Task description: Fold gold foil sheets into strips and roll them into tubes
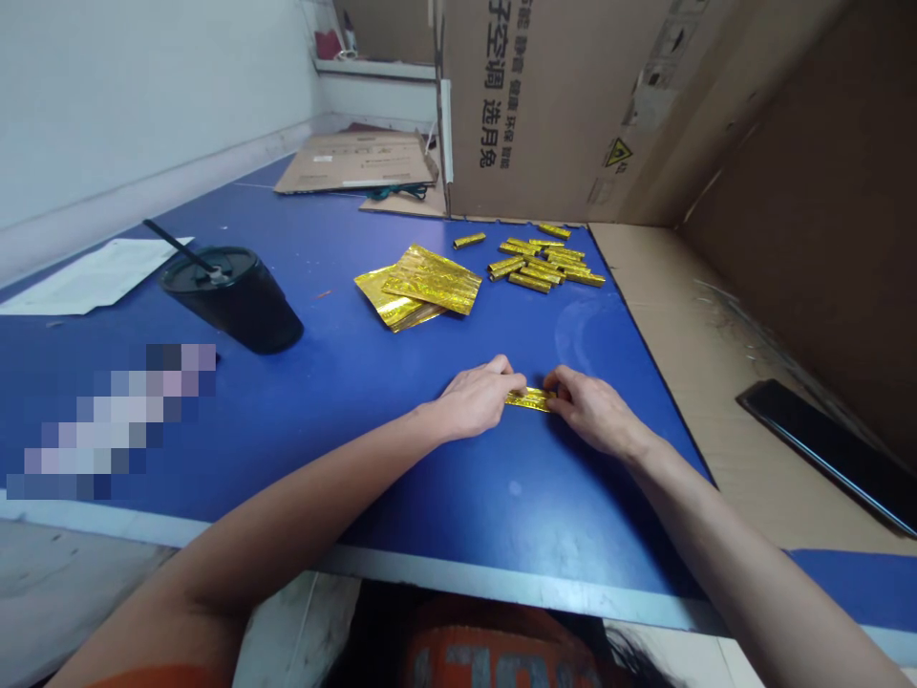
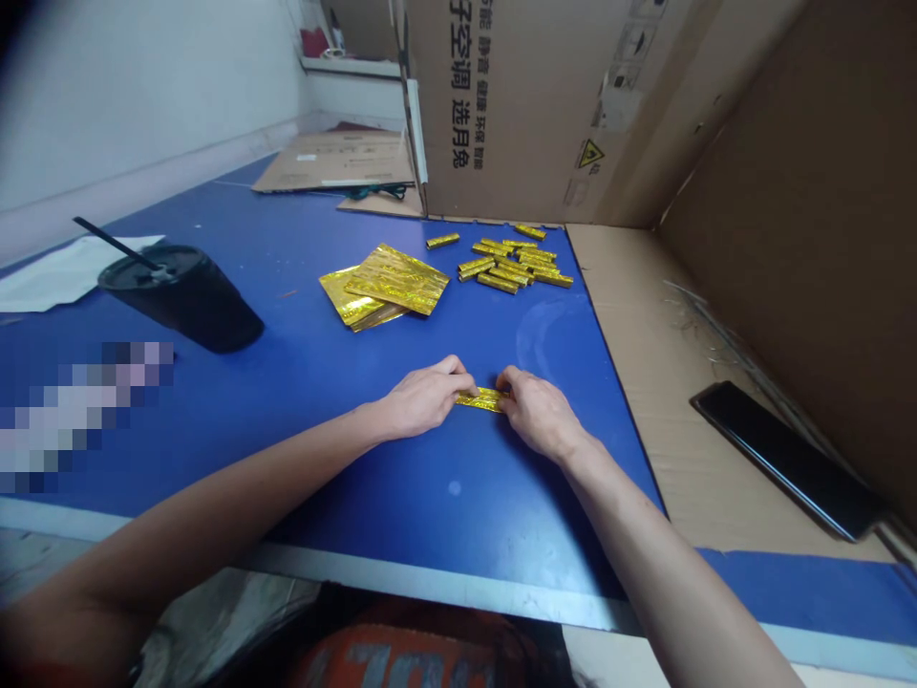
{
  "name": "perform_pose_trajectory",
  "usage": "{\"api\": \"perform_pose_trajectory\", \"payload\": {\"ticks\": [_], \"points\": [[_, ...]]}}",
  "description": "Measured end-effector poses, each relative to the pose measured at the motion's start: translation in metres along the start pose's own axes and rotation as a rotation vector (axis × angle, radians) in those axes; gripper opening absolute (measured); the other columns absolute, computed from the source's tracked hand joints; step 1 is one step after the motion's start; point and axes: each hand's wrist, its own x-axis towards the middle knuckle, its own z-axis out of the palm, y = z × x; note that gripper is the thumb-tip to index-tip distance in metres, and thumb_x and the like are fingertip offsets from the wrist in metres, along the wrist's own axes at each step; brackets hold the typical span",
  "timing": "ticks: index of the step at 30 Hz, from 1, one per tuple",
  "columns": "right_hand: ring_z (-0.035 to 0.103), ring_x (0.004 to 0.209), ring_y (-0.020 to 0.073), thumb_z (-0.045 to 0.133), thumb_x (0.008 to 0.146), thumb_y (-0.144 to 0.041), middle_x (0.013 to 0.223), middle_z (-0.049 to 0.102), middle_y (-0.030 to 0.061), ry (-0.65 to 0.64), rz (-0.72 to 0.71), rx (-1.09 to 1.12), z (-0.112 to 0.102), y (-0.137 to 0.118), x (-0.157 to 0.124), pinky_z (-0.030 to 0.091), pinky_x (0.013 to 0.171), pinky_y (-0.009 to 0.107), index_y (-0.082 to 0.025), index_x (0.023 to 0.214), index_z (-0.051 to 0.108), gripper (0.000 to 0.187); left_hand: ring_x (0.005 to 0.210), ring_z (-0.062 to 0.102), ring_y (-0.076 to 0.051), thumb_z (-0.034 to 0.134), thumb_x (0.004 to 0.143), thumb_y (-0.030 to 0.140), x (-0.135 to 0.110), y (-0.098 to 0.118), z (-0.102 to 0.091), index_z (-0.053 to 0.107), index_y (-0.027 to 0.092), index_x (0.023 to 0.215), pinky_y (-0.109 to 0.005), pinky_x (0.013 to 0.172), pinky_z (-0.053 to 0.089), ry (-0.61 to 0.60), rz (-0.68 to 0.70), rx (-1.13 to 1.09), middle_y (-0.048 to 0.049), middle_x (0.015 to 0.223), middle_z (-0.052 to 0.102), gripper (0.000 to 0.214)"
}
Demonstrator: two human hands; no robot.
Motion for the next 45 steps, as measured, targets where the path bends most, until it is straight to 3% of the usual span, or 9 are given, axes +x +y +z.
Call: {"api": "perform_pose_trajectory", "payload": {"ticks": [5,13,17,20,24,32,36,41,45], "points": [[0.052,0.061,0.0136,0.046,0.077,-0.019,0.072,0.06,0.0017,-0.002,-0.009,-0.025,0.001,0.0,0.0,0.035,0.057,0.023,-0.018,0.102,0.054,0.027,0.08,0.055,-0.015,0.039,0.081,0.013,0.0,0.001,0.0,0.042,0.025,0.115,-0.027,0.073,0.043,0.017,-0.06,0.035,-0.0025,0.098,0.047,0.037],[0.052,0.063,0.0139,0.045,0.076,-0.018,0.074,0.06,0.0014,0.01,-0.033,-0.029,0.003,0.001,0.0,0.034,0.058,0.024,-0.02,0.088,0.055,0.016,0.078,0.056,-0.016,0.039,0.08,0.013,0.005,0.001,-0.002,0.047,0.022,0.1,-0.028,0.071,0.042,-0.026,-0.108,0.055,-0.0029,0.093,0.048,0.024],[0.051,0.061,0.0133,0.045,0.077,-0.019,0.073,0.059,0.0012,0.018,-0.026,-0.03,0.003,0.001,0.0,0.033,0.056,0.023,-0.02,0.09,0.054,0.016,0.073,0.054,-0.015,0.04,0.08,0.013,0.002,0.005,-0.003,0.045,0.023,0.105,-0.027,0.067,0.042,-0.021,-0.109,0.098,-0.0031,0.093,0.046,0.027],[0.051,0.062,0.0133,0.045,0.077,-0.019,0.074,0.059,0.0015,0.027,-0.032,-0.041,0.004,0.001,-0.001,0.033,0.056,0.023,-0.02,0.092,0.053,0.017,0.074,0.051,-0.015,0.038,0.082,0.013,-0.001,0.006,-0.003,0.046,0.022,0.106,-0.027,0.065,0.041,0.026,-0.053,0.153,-0.004,0.093,0.046,0.027],[0.052,0.064,0.0132,0.046,0.076,-0.018,0.075,0.059,0.0009,-0.003,-0.066,-0.052,0.001,0.002,0.002,0.033,0.056,0.022,-0.021,0.089,0.054,0.015,0.084,0.045,-0.017,0.038,0.082,0.01,-0.006,0.006,0.0,0.053,0.019,0.097,-0.029,0.075,0.039,0.093,0.066,0.21,-0.0046,0.093,0.049,0.023],[0.052,0.067,0.0133,0.048,0.078,-0.022,0.078,0.055,0.0002,0.019,-0.204,-0.117,-0.004,0.017,0.025,0.036,0.06,0.023,-0.023,0.092,0.055,0.015,0.08,0.046,-0.017,0.041,0.085,0.018,-0.02,0.017,0.009,0.06,0.022,0.099,-0.029,0.071,0.039,0.164,0.069,0.209,-0.0043,0.084,0.051,0.024],[0.052,0.067,0.0129,0.047,0.08,-0.023,0.078,0.054,-0.0007,0.025,-0.262,-0.106,-0.002,0.022,0.027,0.038,0.062,0.023,-0.025,0.091,0.056,0.014,0.088,0.046,-0.017,0.042,0.086,0.02,-0.02,0.014,0.014,0.062,0.02,0.096,-0.029,0.077,0.04,0.219,0.087,0.166,-0.0055,0.099,0.053,0.022],[0.052,0.067,0.0127,0.046,0.08,-0.023,0.078,0.054,-0.0005,0.026,-0.277,-0.097,-0.002,0.023,0.026,0.038,0.062,0.024,-0.024,0.091,0.056,0.014,0.098,0.045,-0.017,0.037,0.088,0.016,-0.017,0.007,0.016,0.055,0.018,0.109,-0.029,0.083,0.039,0.173,0.212,0.183,-0.0045,0.104,0.056,0.027],[0.052,0.066,0.0127,0.046,0.081,-0.024,0.078,0.054,-0.0005,0.028,-0.272,-0.105,-0.003,0.022,0.026,0.038,0.061,0.024,-0.024,0.092,0.055,0.014,0.1,0.045,-0.017,0.038,0.088,0.016,-0.018,0.006,0.013,0.055,0.017,0.109,-0.03,0.083,0.039,0.135,0.213,0.229,-0.004,0.105,0.058,0.027]]}}
